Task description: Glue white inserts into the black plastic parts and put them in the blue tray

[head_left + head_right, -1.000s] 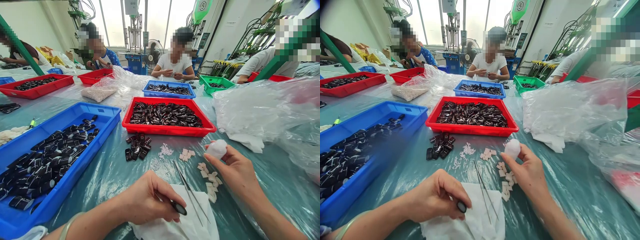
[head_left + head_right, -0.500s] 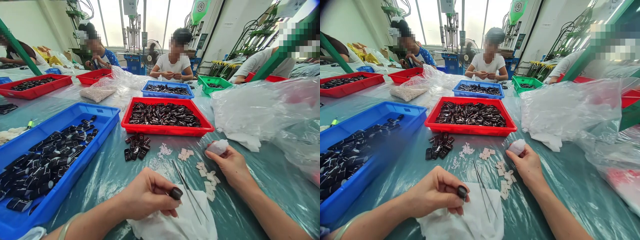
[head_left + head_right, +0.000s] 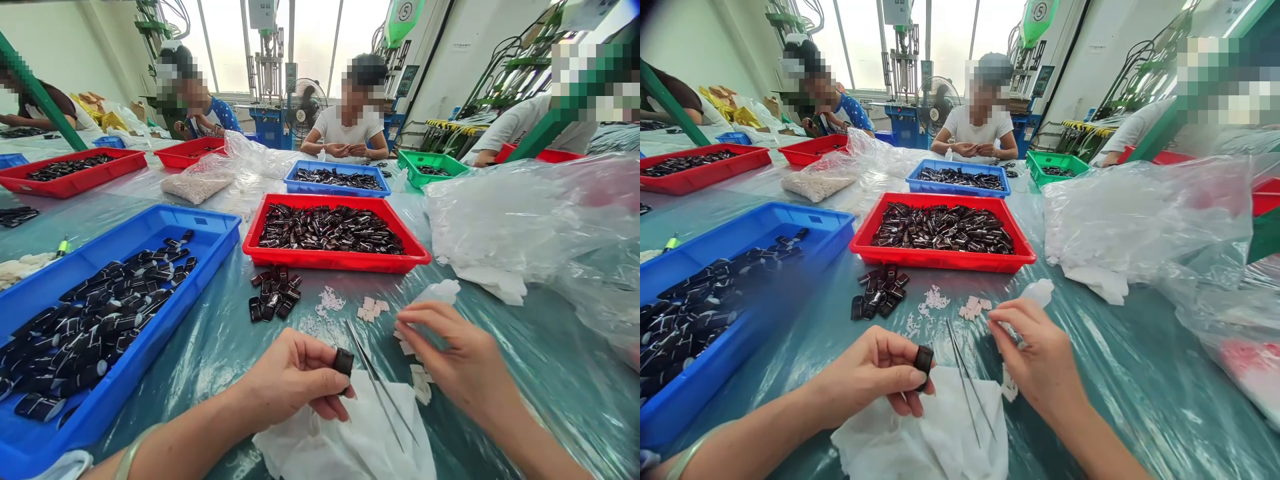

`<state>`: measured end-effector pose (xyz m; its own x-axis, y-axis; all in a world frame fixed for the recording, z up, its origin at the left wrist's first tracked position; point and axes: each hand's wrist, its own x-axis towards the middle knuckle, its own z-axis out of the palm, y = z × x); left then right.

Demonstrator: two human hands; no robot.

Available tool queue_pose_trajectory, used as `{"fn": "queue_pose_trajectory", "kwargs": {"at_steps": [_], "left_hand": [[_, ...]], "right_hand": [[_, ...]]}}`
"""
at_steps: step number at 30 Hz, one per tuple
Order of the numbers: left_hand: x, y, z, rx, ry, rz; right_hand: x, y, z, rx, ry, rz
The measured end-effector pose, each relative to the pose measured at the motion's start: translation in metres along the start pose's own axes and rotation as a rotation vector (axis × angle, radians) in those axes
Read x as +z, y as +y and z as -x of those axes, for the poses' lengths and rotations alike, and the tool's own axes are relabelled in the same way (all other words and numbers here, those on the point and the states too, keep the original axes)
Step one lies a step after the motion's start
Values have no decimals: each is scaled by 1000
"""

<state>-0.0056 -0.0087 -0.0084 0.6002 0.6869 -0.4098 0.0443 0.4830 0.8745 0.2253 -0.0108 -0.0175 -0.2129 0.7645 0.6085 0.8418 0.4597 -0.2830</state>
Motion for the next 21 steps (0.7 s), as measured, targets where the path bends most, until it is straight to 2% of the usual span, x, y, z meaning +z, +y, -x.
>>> {"fn": "queue_pose_trajectory", "kwargs": {"at_steps": [4,7,15,21], "left_hand": [[0,0,-1,1,-18,-11],[0,0,0,-3,-28,-16],[1,2,2,-9,-18,4],[-1,-3,-1,4,-26,110]], "right_hand": [[29,8,6,-36,-99,84],[38,13,7,-33,-136,140],[32,8,2,-57,-184,121],[21,0,2,-49,-100,14]]}}
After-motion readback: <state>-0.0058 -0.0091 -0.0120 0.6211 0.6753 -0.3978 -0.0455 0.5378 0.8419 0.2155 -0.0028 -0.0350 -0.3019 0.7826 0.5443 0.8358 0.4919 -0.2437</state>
